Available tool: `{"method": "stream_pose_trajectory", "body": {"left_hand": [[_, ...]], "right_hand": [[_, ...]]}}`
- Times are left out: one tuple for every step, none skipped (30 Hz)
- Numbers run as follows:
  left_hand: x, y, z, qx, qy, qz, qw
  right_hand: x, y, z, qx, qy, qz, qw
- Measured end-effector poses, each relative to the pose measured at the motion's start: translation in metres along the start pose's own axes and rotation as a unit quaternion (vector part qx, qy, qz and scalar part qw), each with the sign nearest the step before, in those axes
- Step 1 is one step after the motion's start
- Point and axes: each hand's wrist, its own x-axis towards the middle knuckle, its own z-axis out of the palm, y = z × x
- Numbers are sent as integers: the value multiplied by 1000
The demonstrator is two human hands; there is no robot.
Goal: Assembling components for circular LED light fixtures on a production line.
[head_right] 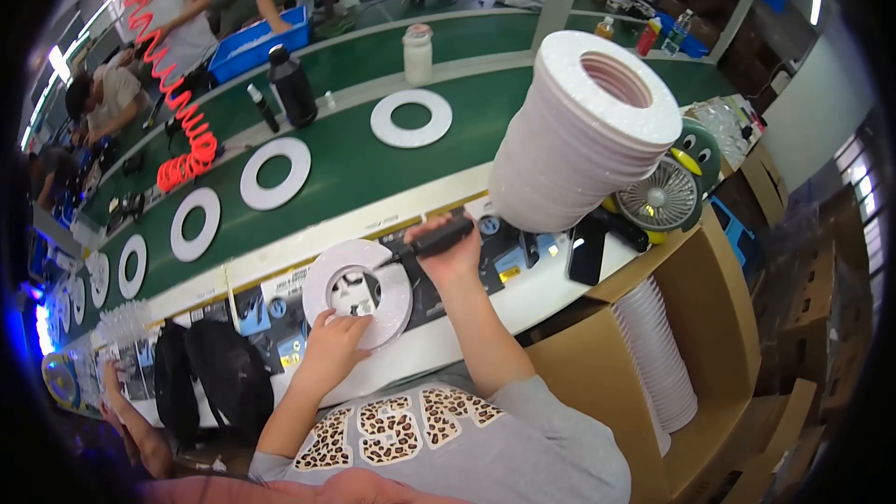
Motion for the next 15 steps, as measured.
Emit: {"method": "stream_pose_trajectory", "body": {"left_hand": [[8, -5, -9, -5, -3, -3, 1000], [24, -6, -18, -10, -9, -1, 1000], [49, -13, -27, 21, -47, -9, 999], [77, -30, -20, 62, -4, 37, 997], [114, -34, -28, 57, -23, 37, 997], [151, -46, -27, 64, -19, 68, 995], [190, -41, -36, 63, -17, 69, 995], [232, -44, -36, 76, -18, 96, 992], [277, -52, -29, 61, 39, 154, 985], [316, -34, -35, 65, 5, 141, 988], [350, -20, -43, 79, 9, 159, 984], [377, -8, -50, 94, 12, 177, 980], [397, -1, -54, 76, 36, 184, 979], [412, 5, -56, 57, 61, 189, 978], [422, 14, -56, 60, 61, 152, 985]], "right_hand": [[-9, -3, 5, 6, 9, 0, 1000], [-9, -15, -5, 10, 11, -13, 1000], [-14, -20, 0, 49, 21, -5, 999], [-21, -25, 5, 89, 31, -1, 996], [-24, -30, 5, 88, 23, -8, 996], [-27, -34, 6, 86, 15, -12, 996], [-33, -38, 9, 86, 11, -3, 996], [-37, -40, 11, 86, 7, -3, 996], [-39, -40, 13, 90, 3, -14, 996], [-41, -44, 12, 99, 2, -33, 995], [-46, -44, 17, 93, -2, -33, 995], [-46, -44, 19, 93, -4, -33, 995], [-46, -43, 20, 80, -5, -41, 996], [-45, -43, 21, 66, -5, -48, 997], [-46, -44, 21, 68, -20, -37, 997]]}}
